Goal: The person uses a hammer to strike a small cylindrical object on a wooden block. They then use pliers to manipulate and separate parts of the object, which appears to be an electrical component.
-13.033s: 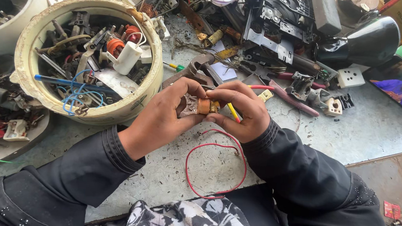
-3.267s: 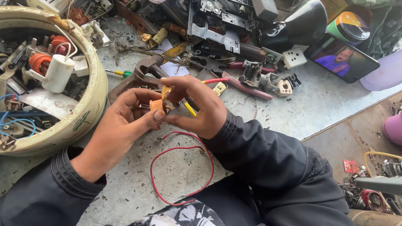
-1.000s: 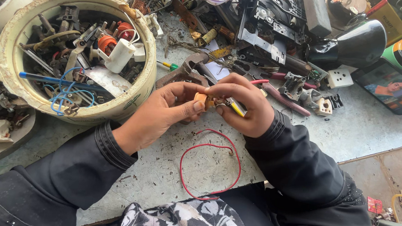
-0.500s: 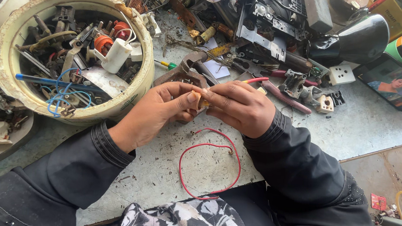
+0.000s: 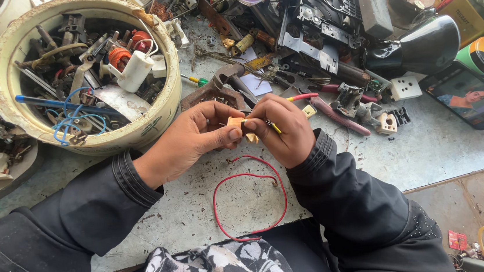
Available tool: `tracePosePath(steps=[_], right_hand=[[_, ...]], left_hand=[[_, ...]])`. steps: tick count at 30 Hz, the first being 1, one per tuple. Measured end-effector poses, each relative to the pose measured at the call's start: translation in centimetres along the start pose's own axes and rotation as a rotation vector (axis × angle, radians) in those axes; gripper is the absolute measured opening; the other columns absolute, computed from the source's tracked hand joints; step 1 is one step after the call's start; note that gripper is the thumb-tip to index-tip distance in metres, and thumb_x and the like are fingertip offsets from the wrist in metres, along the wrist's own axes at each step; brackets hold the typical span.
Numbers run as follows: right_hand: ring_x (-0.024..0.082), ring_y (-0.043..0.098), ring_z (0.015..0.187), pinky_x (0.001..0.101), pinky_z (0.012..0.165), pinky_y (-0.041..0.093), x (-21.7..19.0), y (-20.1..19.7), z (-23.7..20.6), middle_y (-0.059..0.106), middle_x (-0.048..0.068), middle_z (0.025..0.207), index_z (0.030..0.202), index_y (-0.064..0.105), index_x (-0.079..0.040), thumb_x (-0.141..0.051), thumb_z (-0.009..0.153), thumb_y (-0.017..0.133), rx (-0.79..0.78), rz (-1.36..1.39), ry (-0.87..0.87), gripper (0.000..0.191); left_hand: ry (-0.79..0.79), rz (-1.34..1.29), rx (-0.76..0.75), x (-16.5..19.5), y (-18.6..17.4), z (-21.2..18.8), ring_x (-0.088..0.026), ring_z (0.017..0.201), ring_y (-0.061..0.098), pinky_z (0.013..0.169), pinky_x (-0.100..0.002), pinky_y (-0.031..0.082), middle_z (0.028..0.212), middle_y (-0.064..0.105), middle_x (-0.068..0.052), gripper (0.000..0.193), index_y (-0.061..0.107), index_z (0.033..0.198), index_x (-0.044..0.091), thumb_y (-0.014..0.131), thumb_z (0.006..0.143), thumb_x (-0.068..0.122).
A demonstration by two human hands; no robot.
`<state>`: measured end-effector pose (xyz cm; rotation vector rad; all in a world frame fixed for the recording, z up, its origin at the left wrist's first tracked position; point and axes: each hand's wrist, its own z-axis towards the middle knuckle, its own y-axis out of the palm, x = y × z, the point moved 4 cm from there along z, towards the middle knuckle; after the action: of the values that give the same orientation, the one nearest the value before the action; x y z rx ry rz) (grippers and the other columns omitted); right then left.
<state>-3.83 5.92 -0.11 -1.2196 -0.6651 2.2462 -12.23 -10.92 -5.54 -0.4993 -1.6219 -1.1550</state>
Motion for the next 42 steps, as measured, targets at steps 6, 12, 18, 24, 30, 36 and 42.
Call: tracePosePath(steps=[6, 12, 18, 24, 30, 36, 42], right_hand=[[0.020, 0.061, 0.081, 0.0320, 0.074, 0.048, 0.9, 0.0, -0.5, 0.062, 0.008, 0.088, 0.096, 0.062, 0.000, -0.015, 0.103, 0.064, 0.027, 0.095, 0.111, 0.017], [0.013, 0.063, 0.084, 0.0283, 0.075, 0.051, 1.7, 0.3, -0.9, 0.064, 0.005, 0.093, 0.102, 0.065, -0.001, -0.019, 0.103, 0.065, 0.042, 0.191, 0.222, 0.018], [0.008, 0.065, 0.100, 0.0259, 0.087, 0.055, 1.9, 0.7, -0.5, 0.067, 0.002, 0.112, 0.128, 0.056, -0.002, -0.020, 0.102, 0.064, -0.030, 0.577, 0.352, 0.032], [0.012, 0.067, 0.104, 0.0284, 0.091, 0.059, 0.0, 0.1, -1.5, 0.064, 0.006, 0.116, 0.125, 0.061, -0.001, -0.009, 0.099, 0.072, 0.087, 0.196, 0.061, 0.029], [0.014, 0.067, 0.106, 0.0312, 0.095, 0.057, 2.5, 0.6, -2.1, 0.067, 0.008, 0.119, 0.132, 0.059, 0.002, -0.008, 0.104, 0.066, 0.038, 0.630, 0.270, 0.030], [0.014, 0.067, 0.098, 0.0320, 0.088, 0.058, 4.4, 1.4, -1.7, 0.068, 0.010, 0.118, 0.132, 0.056, 0.002, -0.014, 0.105, 0.063, 0.002, 0.893, 0.424, 0.032], [0.013, 0.064, 0.116, 0.0319, 0.102, 0.055, 4.2, 1.3, -1.9, 0.063, 0.006, 0.123, 0.134, 0.052, -0.002, -0.008, 0.095, 0.073, -0.030, 0.915, 0.361, 0.045]], left_hand=[[0.045, 0.082, 0.037, -0.2, 0.3, 0.2, -0.009, 0.095, 0.065, 0.086, -0.025, 0.056, 0.112, 0.069, -0.005, 0.034, 0.059, 0.124, 0.000, 0.072, 0.094, 0.010], [0.198, 0.328, 0.069, 0.8, 0.9, 0.0, -0.008, 0.102, 0.066, 0.087, -0.022, 0.055, 0.113, 0.068, -0.005, 0.033, 0.059, 0.124, 0.001, 0.073, 0.095, 0.005], [0.298, 0.242, 0.051, 1.5, 1.5, 0.1, -0.009, 0.106, 0.066, 0.091, -0.023, 0.057, 0.116, 0.065, -0.002, 0.035, 0.056, 0.126, 0.002, 0.070, 0.094, 0.003], [0.146, 0.211, 0.101, 0.5, 0.9, -0.3, -0.009, 0.095, 0.063, 0.078, -0.022, 0.054, 0.109, 0.068, -0.004, 0.033, 0.058, 0.127, 0.000, 0.069, 0.096, 0.002], [0.158, 0.201, 0.090, 0.5, 1.1, 0.2, -0.009, 0.097, 0.067, 0.080, -0.022, 0.055, 0.111, 0.070, -0.004, 0.035, 0.058, 0.128, 0.001, 0.068, 0.094, 0.005], [0.271, 0.328, 0.090, 1.1, 1.2, 0.3, -0.010, 0.101, 0.065, 0.083, -0.024, 0.054, 0.113, 0.066, -0.006, 0.032, 0.058, 0.127, 0.001, 0.069, 0.097, 0.005], [0.291, 0.314, 0.084, 0.7, 1.3, 0.5, -0.010, 0.114, 0.063, 0.097, -0.026, 0.057, 0.123, 0.061, -0.005, 0.033, 0.053, 0.129, 0.003, 0.066, 0.099, 0.006]])
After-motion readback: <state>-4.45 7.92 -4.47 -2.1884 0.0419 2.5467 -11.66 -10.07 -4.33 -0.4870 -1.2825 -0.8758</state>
